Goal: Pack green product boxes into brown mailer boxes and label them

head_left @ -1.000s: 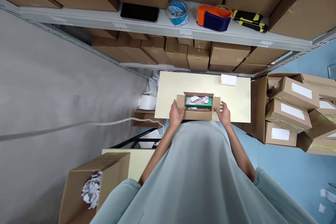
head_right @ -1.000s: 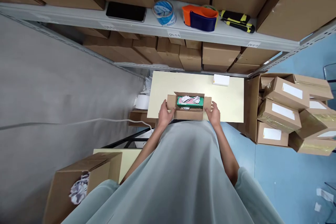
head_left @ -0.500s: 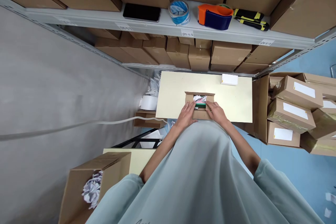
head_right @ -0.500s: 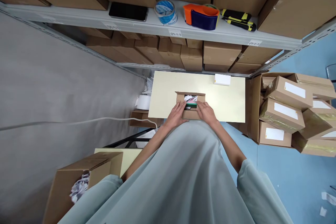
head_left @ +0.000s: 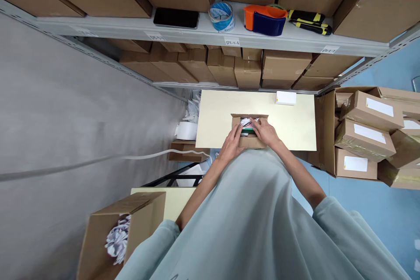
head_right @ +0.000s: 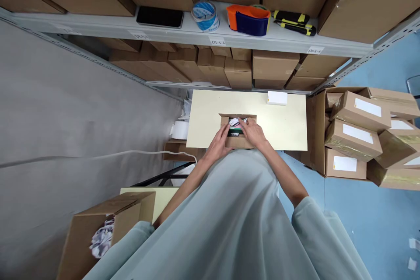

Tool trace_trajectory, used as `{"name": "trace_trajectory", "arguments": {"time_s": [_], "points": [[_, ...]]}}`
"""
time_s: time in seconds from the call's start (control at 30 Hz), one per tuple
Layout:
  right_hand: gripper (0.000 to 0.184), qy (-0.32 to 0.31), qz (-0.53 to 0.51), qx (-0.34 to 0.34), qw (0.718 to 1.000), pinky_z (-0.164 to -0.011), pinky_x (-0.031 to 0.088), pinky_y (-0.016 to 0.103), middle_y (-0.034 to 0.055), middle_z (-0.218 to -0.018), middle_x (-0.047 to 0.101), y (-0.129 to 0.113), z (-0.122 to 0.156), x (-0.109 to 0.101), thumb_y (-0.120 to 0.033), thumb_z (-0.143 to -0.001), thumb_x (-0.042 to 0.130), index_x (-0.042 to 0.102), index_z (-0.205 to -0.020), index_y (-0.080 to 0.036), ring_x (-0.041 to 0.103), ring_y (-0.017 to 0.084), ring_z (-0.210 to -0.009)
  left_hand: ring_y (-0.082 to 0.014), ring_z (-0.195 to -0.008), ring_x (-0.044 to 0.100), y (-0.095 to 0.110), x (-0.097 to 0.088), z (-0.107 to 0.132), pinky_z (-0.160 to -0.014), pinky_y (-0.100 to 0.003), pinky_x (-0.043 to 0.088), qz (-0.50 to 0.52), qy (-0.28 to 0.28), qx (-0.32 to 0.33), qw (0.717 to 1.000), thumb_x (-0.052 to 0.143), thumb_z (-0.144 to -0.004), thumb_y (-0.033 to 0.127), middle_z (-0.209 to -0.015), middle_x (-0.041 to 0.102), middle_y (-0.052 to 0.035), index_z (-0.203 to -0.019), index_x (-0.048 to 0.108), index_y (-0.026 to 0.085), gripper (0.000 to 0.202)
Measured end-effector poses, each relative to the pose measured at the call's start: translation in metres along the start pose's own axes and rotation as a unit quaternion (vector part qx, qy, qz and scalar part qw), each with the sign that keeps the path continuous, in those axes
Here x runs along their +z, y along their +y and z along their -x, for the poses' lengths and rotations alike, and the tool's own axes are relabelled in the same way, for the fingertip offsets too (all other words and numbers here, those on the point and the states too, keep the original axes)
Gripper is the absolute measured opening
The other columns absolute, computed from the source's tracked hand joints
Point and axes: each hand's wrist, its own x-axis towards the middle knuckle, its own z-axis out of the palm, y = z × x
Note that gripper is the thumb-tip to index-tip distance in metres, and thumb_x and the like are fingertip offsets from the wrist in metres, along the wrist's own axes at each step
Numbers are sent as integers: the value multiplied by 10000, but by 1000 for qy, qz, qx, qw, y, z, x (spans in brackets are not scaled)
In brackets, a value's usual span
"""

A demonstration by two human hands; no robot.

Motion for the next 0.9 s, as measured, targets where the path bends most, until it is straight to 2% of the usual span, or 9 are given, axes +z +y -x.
{"name": "trace_trajectory", "arguments": {"time_s": [0.1,0.23,0.33,0.43,0.53,0.7,0.9], "points": [[571,-25,35,-4,999,-1124,543,453,189,-1457,614,-11,-10,7,-300,-1182,434,476,-1751,-327,562,352,-1376,-401,-1756,278,-4,0,2,-1421,-582,312,6,3,-9,1000,934,-828,278,-1883,259,-212,-1839,182,257,1260],[654,-56,52,-2,997,-1132,517,539,231,-1516,585,-22,-17,12,-144,-1130,374,480,-1753,-315,534,385,-1393,-398,-1759,268,-10,4,4,-1426,-588,293,19,5,-28,999,925,-842,275,-1876,262,-220,-1833,205,249,1225],[736,-61,52,2,997,-1120,531,554,240,-1516,586,-23,-18,10,-76,-1091,321,434,-1779,-311,561,382,-1371,-396,-1757,272,-12,7,3,-1427,-589,290,24,7,-29,999,916,-855,279,-1871,269,-224,-1824,230,244,1187],[669,-42,37,18,998,-1116,550,537,257,-1528,570,-23,-20,5,-147,-1135,312,391,-1793,-242,584,382,-1375,-397,-1755,277,-10,10,1,-1427,-591,287,29,14,-39,999,921,-855,296,-1870,274,-219,-1819,243,255,1180],[625,-38,54,29,997,-1101,568,513,272,-1528,567,-25,-21,3,-149,-1143,304,436,-1753,-170,594,378,-1381,-388,-1755,282,-10,10,1,-1431,-576,286,32,15,-50,998,919,-862,310,-1871,279,-204,-1822,236,270,1179],[629,-52,93,21,994,-1065,602,452,238,-1493,604,-30,-28,6,-64,-1103,339,525,-1687,-205,619,340,-1370,-394,-1752,288,-16,13,5,-1432,-578,287,26,21,-47,998,915,-883,347,-1865,279,-219,-1828,201,257,1188],[467,-61,86,2,994,-1044,593,383,206,-1508,610,-38,-44,9,-141,-1173,362,586,-1581,-182,714,281,-1259,-404,-1740,317,-24,26,6,-1426,-587,315,20,50,-40,998,937,-847,306,-1853,300,-224,-1835,120,267,1282]]}}
